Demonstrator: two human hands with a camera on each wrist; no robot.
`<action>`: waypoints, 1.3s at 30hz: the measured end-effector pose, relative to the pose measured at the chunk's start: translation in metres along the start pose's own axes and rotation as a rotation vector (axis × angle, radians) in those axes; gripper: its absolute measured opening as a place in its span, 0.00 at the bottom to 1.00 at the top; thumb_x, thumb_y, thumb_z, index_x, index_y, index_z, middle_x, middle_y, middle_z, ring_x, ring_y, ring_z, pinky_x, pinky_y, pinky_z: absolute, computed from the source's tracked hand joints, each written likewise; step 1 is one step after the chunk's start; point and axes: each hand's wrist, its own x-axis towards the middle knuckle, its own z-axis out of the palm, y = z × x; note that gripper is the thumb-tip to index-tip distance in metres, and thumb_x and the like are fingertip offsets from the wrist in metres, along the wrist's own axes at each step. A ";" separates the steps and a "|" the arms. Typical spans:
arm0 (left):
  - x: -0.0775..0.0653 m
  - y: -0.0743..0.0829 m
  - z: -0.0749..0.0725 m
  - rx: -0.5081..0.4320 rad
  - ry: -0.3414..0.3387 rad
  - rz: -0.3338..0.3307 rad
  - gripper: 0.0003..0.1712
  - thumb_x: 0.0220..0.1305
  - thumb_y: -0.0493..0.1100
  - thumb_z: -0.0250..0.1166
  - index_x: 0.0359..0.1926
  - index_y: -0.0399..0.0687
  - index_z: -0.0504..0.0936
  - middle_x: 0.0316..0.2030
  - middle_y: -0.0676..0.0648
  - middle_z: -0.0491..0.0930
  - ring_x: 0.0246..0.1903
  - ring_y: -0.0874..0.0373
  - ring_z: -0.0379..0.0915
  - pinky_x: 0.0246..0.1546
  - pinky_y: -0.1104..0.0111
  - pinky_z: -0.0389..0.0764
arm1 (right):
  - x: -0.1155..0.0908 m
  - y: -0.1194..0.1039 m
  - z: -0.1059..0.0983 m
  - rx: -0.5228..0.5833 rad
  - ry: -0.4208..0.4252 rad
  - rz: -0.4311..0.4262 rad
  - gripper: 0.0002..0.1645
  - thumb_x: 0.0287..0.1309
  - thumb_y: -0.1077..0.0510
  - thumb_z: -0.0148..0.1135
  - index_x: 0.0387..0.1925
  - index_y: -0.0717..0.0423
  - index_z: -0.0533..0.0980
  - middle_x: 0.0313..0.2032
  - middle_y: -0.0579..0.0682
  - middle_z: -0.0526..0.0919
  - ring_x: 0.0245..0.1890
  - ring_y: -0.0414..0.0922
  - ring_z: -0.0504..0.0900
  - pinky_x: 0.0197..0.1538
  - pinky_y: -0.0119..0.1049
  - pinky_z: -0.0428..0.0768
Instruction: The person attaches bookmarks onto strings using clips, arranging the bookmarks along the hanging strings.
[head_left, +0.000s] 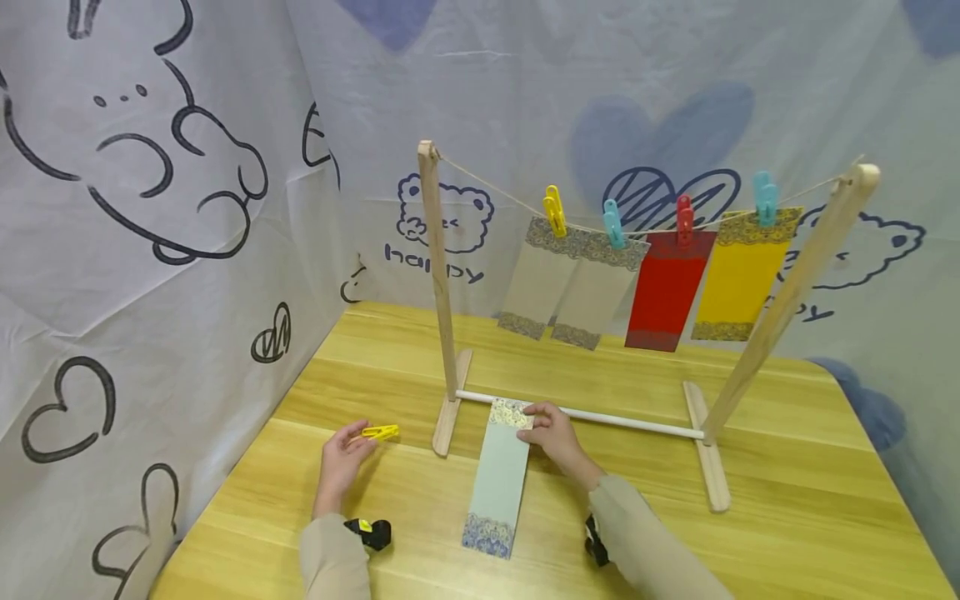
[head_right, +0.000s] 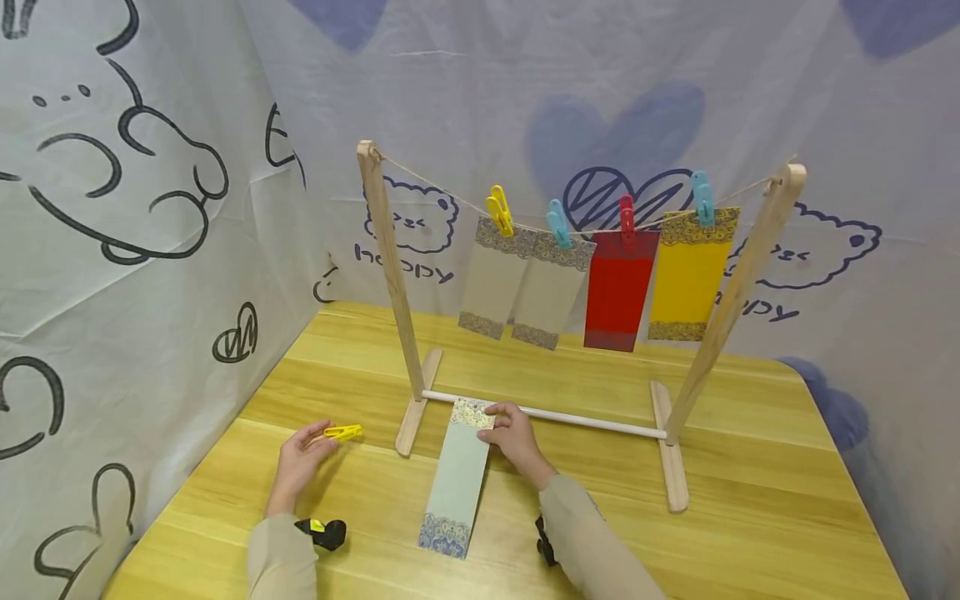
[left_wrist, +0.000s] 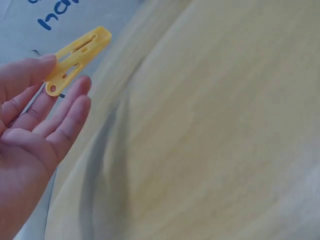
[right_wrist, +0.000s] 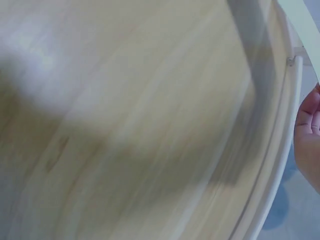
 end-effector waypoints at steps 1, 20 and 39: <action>0.000 0.001 0.001 -0.020 -0.003 -0.003 0.24 0.57 0.28 0.58 0.56 0.28 0.66 0.54 0.33 0.66 0.37 0.67 0.71 0.38 0.79 0.73 | 0.000 -0.002 0.001 0.014 0.010 0.001 0.20 0.43 0.77 0.62 0.42 0.73 0.70 0.18 0.48 0.73 0.17 0.38 0.71 0.26 0.33 0.74; 0.004 0.025 0.020 -0.192 -0.032 0.112 0.23 0.52 0.25 0.60 0.50 0.22 0.68 0.42 0.41 0.74 0.36 0.65 0.73 0.37 0.76 0.75 | -0.001 -0.035 -0.002 0.151 0.024 -0.026 0.20 0.46 0.76 0.60 0.44 0.74 0.70 0.23 0.49 0.73 0.21 0.39 0.73 0.27 0.32 0.76; 0.010 0.064 0.031 -0.171 -0.062 0.143 0.23 0.53 0.26 0.61 0.51 0.24 0.68 0.38 0.42 0.75 0.34 0.65 0.72 0.37 0.77 0.75 | 0.005 -0.069 -0.002 0.139 0.050 -0.160 0.16 0.44 0.75 0.61 0.39 0.74 0.73 0.28 0.52 0.77 0.25 0.39 0.74 0.29 0.29 0.77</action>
